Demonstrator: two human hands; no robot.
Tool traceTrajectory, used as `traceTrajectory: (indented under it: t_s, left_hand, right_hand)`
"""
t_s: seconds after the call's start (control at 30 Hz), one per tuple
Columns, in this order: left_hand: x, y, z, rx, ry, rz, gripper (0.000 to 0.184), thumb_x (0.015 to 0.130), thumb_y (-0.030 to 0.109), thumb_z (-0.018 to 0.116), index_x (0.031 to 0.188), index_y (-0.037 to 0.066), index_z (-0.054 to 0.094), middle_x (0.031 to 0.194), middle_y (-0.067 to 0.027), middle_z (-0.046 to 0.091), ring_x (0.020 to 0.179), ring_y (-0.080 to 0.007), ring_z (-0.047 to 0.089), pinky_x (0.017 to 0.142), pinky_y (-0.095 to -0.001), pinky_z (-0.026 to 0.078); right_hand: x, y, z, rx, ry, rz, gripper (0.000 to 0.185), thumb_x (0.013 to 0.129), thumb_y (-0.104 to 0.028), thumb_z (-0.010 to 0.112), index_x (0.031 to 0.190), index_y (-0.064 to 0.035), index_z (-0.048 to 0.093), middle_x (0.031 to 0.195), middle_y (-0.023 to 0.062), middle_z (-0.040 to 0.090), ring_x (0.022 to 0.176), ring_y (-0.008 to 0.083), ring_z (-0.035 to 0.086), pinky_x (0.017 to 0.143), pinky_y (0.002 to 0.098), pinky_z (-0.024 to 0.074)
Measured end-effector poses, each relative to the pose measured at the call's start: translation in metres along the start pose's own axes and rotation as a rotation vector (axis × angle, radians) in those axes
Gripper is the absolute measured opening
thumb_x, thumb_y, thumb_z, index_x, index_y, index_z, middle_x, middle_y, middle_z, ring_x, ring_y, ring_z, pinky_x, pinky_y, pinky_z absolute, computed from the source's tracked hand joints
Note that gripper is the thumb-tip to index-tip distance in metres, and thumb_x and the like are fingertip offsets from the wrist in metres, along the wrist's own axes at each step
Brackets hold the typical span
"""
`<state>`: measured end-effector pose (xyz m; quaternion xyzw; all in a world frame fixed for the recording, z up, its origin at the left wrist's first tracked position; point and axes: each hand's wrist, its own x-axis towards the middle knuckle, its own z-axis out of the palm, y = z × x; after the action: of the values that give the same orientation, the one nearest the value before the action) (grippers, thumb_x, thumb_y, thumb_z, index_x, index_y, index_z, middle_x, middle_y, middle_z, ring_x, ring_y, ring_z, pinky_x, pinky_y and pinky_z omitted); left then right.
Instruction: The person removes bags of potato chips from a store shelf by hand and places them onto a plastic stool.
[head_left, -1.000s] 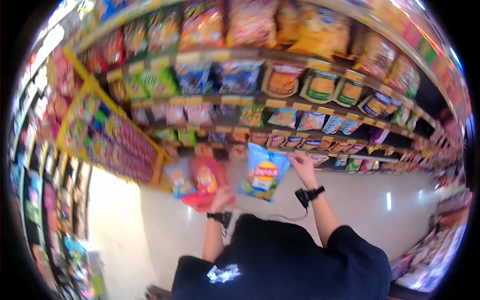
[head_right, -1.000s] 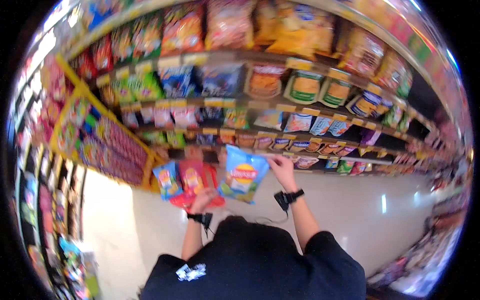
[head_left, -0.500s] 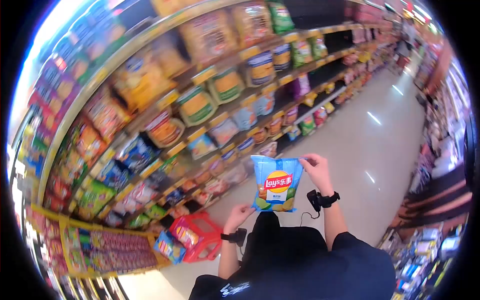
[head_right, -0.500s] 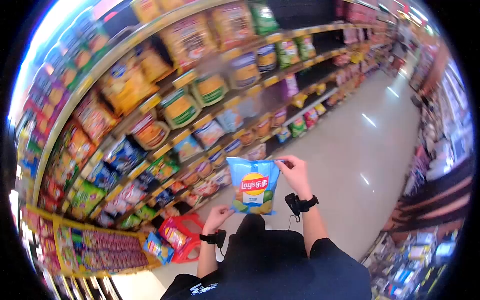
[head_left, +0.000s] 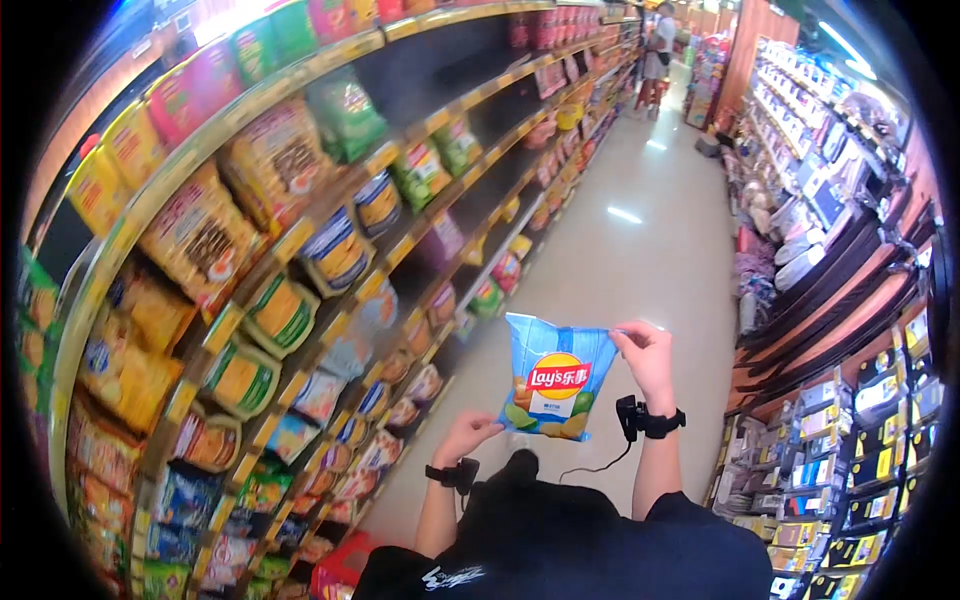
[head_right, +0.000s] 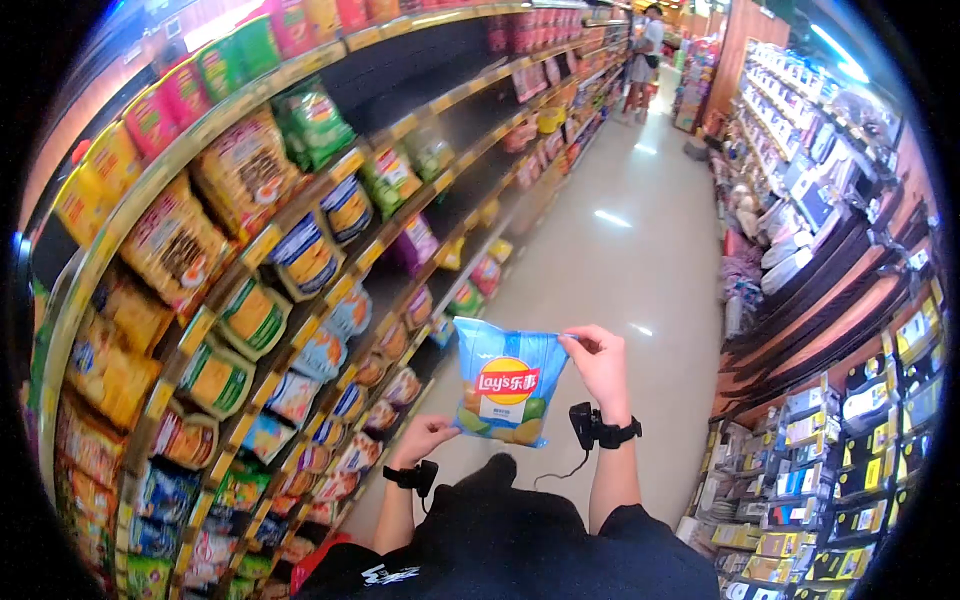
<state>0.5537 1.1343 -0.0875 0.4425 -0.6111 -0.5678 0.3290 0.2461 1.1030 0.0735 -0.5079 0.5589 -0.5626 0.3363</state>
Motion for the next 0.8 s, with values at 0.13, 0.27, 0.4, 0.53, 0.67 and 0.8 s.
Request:
traceTrajectory:
  t_s: [0.13,0.27,0.4,0.53,0.67,0.8]
  left_hand:
    - [0.082,0.018,-0.013,0.020,-0.030,0.000,0.019,0.079,0.019,0.070,0.079,0.000,0.068,0.054,0.0030,0.049,0.054,-0.0049,0.042,0.049,-0.0251,0.033]
    - [0.135,0.035,-0.012,-0.055,-0.069,-0.017,0.018,0.079,0.018,0.070,0.080,0.000,0.068,0.053,0.0027,0.045,0.051,-0.0040,0.037,0.045,-0.0258,0.029]
    - [0.172,0.053,-0.021,-0.044,-0.008,0.050,0.017,0.079,0.017,0.071,0.080,0.000,0.068,0.052,0.0031,0.044,0.050,-0.0040,0.036,0.045,-0.0248,0.028]
    - [0.205,0.056,-0.037,-0.077,-0.013,0.066,0.017,0.079,0.015,0.071,0.079,-0.001,0.067,0.053,0.0024,0.047,0.051,-0.0041,0.038,0.046,-0.0242,0.028]
    - [0.225,0.075,-0.042,-0.044,0.043,0.098,0.017,0.079,0.015,0.071,0.077,-0.002,0.066,0.052,0.0016,0.047,0.050,-0.0049,0.038,0.045,-0.0246,0.029]
    - [0.229,0.094,-0.054,-0.029,0.168,0.147,0.017,0.078,0.014,0.070,0.074,-0.001,0.064,0.050,0.0002,0.040,0.049,-0.0056,0.033,0.045,-0.0258,0.026]
  right_hand:
    - [0.062,-0.008,-0.010,-0.079,0.057,0.003,0.008,0.081,-0.004,0.068,0.087,0.0017,0.067,0.072,0.0000,0.063,0.060,0.0037,0.052,0.054,0.0180,0.0407]
    - [0.119,0.004,-0.022,-0.081,0.064,-0.012,0.012,0.081,-0.005,0.068,0.092,0.0017,0.067,0.072,0.0008,0.063,0.060,0.0041,0.052,0.053,0.0182,0.0402]
    - [0.169,-0.001,-0.011,-0.105,0.076,-0.032,0.013,0.080,-0.005,0.068,0.091,0.0020,0.067,0.070,0.0004,0.061,0.058,0.0047,0.051,0.052,0.0181,0.0393]
    - [0.214,-0.010,0.009,-0.120,0.085,-0.080,0.012,0.081,-0.005,0.068,0.089,0.0028,0.068,0.069,0.0009,0.061,0.058,0.0053,0.051,0.053,0.0186,0.0387]
    - [0.250,-0.011,0.011,-0.037,0.056,-0.094,0.013,0.081,-0.005,0.067,0.090,0.0037,0.067,0.072,0.0034,0.063,0.059,0.0070,0.052,0.054,0.0193,0.0391]
    - [0.284,0.001,0.023,-0.006,0.011,-0.100,0.012,0.080,-0.006,0.069,0.089,0.0024,0.068,0.068,0.0007,0.060,0.056,0.0054,0.049,0.051,0.0185,0.0368]
